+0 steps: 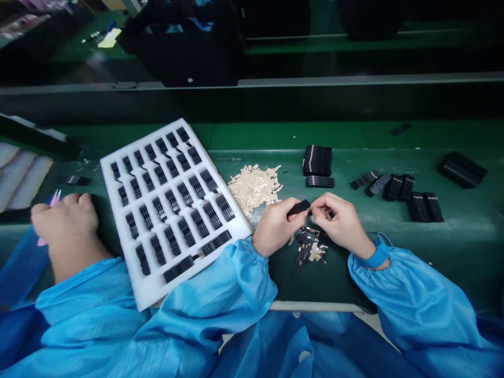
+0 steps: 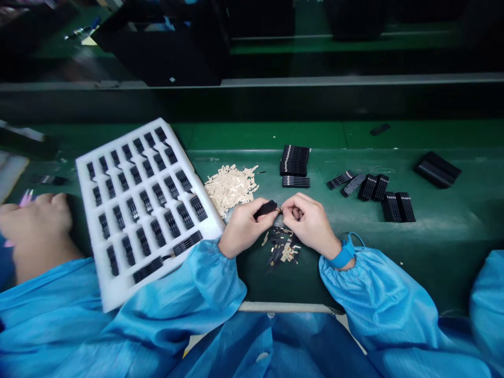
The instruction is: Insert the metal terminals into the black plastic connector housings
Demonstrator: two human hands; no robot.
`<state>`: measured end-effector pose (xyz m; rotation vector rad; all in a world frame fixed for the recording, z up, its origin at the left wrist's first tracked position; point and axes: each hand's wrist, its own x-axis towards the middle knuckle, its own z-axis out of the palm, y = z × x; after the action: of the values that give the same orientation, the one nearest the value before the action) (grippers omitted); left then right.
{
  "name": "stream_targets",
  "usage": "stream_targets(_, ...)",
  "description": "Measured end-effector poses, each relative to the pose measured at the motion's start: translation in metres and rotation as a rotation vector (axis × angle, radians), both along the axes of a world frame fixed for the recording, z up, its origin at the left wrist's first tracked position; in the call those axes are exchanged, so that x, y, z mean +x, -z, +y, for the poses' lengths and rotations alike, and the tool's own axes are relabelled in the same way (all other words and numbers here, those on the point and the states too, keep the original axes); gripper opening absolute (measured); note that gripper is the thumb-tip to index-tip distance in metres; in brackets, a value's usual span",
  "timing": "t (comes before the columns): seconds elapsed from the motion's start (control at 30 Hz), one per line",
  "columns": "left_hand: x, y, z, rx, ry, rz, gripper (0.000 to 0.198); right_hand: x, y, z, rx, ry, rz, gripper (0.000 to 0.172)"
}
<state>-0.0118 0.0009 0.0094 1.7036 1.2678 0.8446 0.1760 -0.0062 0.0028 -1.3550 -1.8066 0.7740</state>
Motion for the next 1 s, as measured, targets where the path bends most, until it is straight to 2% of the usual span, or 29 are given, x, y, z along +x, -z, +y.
stream_targets(0.07, -0.001, 0.004, 0.004, -0.099, -0.176, -0.191, 0.012, 0.0, 0.002, 0.0, 0.017, 0.111, 0.012, 0.011)
stream_targets(0.13, -0.001, 0.007, 0.007, -0.166, -0.381, -0.382, 0.017, -0.001, 0.005, 0.001, 0.045, 0.164, -0.021, 0.01)
stream_targets(0.17, -0.001, 0.008, 0.008, -0.177, -0.443, -0.443, 0.019, -0.002, 0.007, 0.001, 0.065, 0.154, -0.054, 0.01)
stream_targets(0.23, -0.001, 0.009, 0.009, -0.171, -0.471, -0.484, 0.02, -0.004, 0.01, 0.001, 0.11, 0.094, -0.124, 0.014)
stream_targets(0.4, 0.001, 0.007, 0.006, -0.171, -0.381, -0.45, 0.02, -0.006, 0.013, 0.001, 0.133, -0.032, -0.165, 0.016)
stream_targets(0.53, 0.002, 0.006, 0.002, -0.166, -0.292, -0.356, 0.02, -0.004, 0.009, 0.001, 0.017, 0.106, -0.048, 0.018)
stream_targets(0.6, 0.001, 0.006, -0.001, -0.047, -0.218, -0.191, 0.018, -0.001, 0.004, 0.003, -0.136, 0.142, 0.101, 0.025)
stream_targets(0.73, -0.003, 0.009, -0.005, 0.388, -0.082, 0.212, 0.017, 0.006, -0.005, 0.006, -0.414, -0.012, 0.346, 0.041)
stream_targets(0.8, -0.005, 0.011, -0.007, 0.527, -0.033, 0.332, 0.02, 0.009, -0.009, 0.007, -0.504, -0.062, 0.386, 0.043)
stream_targets(1.0, -0.009, 0.019, -0.009, 0.638, 0.055, 0.427, 0.021, 0.014, -0.009, 0.007, -0.67, -0.076, 0.423, 0.037)
